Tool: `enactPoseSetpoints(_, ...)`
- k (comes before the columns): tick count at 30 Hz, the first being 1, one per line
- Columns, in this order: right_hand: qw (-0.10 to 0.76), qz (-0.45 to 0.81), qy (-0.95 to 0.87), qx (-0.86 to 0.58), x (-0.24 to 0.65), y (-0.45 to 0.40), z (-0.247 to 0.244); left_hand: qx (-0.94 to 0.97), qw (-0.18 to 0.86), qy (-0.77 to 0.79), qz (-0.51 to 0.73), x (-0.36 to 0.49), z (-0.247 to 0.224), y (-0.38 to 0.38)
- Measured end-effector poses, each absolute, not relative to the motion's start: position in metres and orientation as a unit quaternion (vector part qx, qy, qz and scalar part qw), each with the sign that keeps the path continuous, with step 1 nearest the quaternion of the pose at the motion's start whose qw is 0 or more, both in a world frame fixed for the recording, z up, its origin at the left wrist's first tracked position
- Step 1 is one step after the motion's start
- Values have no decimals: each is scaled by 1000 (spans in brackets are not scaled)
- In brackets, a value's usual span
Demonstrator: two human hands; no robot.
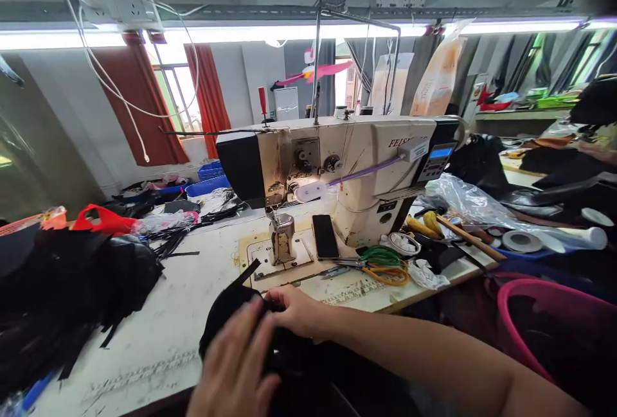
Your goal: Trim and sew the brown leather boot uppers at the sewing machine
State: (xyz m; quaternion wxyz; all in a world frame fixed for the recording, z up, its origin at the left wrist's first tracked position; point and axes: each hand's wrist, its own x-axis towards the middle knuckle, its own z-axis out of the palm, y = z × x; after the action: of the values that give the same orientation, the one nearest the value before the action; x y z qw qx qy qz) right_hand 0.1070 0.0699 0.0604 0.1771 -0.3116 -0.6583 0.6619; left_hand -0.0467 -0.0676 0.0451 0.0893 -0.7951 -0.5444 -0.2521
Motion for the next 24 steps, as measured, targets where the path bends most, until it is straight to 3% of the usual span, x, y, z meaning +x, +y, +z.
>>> enactPoseSetpoints(2,186,623,-704,-284,116,59,76,-638,96,-676,-357,-56,77,-55)
enactPoseSetpoints(4,189,580,-746,-267,124,53,91,-548,-65,-729,-405,-54,98,-41)
enactPoseSetpoints(8,170,506,-809,-249,135,61,119,-442,-324,-665,-508,-41,120,-23)
enactPoseSetpoints(12,158,418,-853,-270,140,83,143,-355,-525,-595,-494,-42,135,0)
enactPoseSetpoints(16,152,304,-893,-297,150,100,150,-318,-572,-584,-480,-51,138,39)
enactPoseSetpoints(20,92,46,-957,-271,157,119,120,-304,-617,-544,-480,-54,127,86)
enactPoseSetpoints(24,155,-157,-939,-262,160,154,89,-290,-648,-505,-491,-50,110,129)
